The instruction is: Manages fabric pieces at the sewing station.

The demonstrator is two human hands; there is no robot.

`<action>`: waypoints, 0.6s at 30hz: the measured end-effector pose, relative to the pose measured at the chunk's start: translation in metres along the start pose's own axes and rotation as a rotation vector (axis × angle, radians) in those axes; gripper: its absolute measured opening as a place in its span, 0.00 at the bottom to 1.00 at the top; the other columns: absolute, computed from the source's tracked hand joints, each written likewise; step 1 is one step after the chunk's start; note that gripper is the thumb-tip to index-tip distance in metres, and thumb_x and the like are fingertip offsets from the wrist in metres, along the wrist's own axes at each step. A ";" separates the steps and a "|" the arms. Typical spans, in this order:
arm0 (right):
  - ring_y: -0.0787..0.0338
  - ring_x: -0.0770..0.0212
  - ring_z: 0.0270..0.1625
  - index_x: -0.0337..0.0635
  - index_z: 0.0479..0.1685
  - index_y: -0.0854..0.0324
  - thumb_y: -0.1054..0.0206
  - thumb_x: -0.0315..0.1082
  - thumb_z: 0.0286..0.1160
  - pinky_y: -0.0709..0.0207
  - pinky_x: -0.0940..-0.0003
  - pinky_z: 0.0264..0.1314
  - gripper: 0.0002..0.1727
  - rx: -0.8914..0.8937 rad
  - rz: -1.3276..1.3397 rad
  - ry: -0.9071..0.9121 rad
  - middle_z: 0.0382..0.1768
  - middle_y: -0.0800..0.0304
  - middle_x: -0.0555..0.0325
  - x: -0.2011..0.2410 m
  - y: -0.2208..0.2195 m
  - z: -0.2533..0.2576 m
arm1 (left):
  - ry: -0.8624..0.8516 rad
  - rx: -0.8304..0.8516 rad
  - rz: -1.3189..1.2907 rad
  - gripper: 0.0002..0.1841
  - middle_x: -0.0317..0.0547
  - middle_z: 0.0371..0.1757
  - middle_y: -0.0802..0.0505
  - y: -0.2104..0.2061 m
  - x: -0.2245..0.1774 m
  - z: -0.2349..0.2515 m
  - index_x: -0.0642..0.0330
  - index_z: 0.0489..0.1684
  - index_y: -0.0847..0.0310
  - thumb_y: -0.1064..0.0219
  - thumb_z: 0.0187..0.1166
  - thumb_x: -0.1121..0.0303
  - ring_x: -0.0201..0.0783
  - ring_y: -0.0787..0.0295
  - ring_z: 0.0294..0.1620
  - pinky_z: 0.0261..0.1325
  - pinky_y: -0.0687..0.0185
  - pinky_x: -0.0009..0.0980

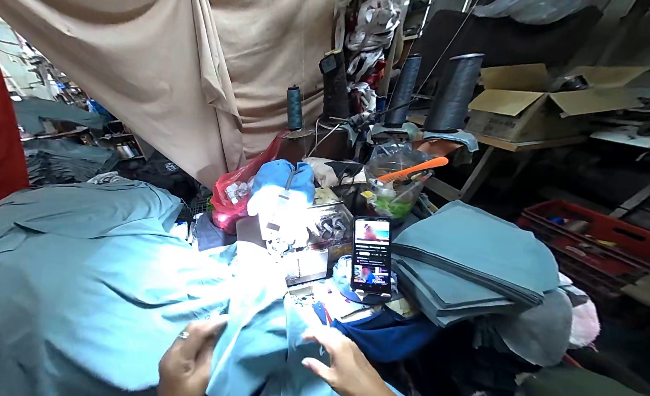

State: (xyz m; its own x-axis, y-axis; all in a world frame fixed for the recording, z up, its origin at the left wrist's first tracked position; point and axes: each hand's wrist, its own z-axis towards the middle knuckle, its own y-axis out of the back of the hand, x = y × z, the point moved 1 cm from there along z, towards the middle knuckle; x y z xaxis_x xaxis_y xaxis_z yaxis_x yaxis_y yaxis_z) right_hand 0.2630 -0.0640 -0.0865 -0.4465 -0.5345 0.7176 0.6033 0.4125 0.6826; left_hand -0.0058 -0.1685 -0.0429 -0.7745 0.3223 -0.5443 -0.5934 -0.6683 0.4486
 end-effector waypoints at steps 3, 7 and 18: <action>0.25 0.50 0.83 0.49 0.71 0.17 0.18 0.45 0.63 0.26 0.48 0.81 0.32 -0.277 0.117 0.439 0.77 0.20 0.47 0.042 0.015 0.021 | -0.254 0.268 -0.034 0.11 0.44 0.44 0.05 -0.006 -0.030 0.009 0.48 0.54 0.08 0.38 0.86 0.68 0.29 0.08 0.45 0.49 0.12 0.25; 0.18 0.50 0.75 0.47 0.51 0.09 0.22 0.37 0.66 0.29 0.46 0.78 0.14 -0.185 0.177 0.659 0.54 0.05 0.58 0.080 0.023 0.030 | -0.407 0.376 -0.088 0.09 0.45 0.39 0.06 0.023 -0.067 0.033 0.49 0.54 0.09 0.35 0.86 0.69 0.31 0.10 0.40 0.43 0.17 0.23; 0.09 0.63 0.47 0.41 0.39 0.10 0.29 0.29 0.72 0.17 0.69 0.53 0.04 -0.362 0.170 0.532 0.40 0.06 0.55 0.056 0.017 0.013 | -0.337 0.199 -0.193 0.09 0.30 0.48 0.13 0.054 -0.058 0.041 0.47 0.53 0.14 0.37 0.88 0.59 0.15 0.17 0.53 0.57 0.23 0.11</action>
State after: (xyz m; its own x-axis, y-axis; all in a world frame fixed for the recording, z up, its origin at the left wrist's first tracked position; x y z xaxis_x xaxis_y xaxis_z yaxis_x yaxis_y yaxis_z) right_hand 0.2392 -0.0770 -0.0334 0.0053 -0.8134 0.5816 0.8620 0.2986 0.4097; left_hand -0.0023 -0.1958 0.0417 -0.6539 0.6513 -0.3849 -0.7395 -0.4427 0.5071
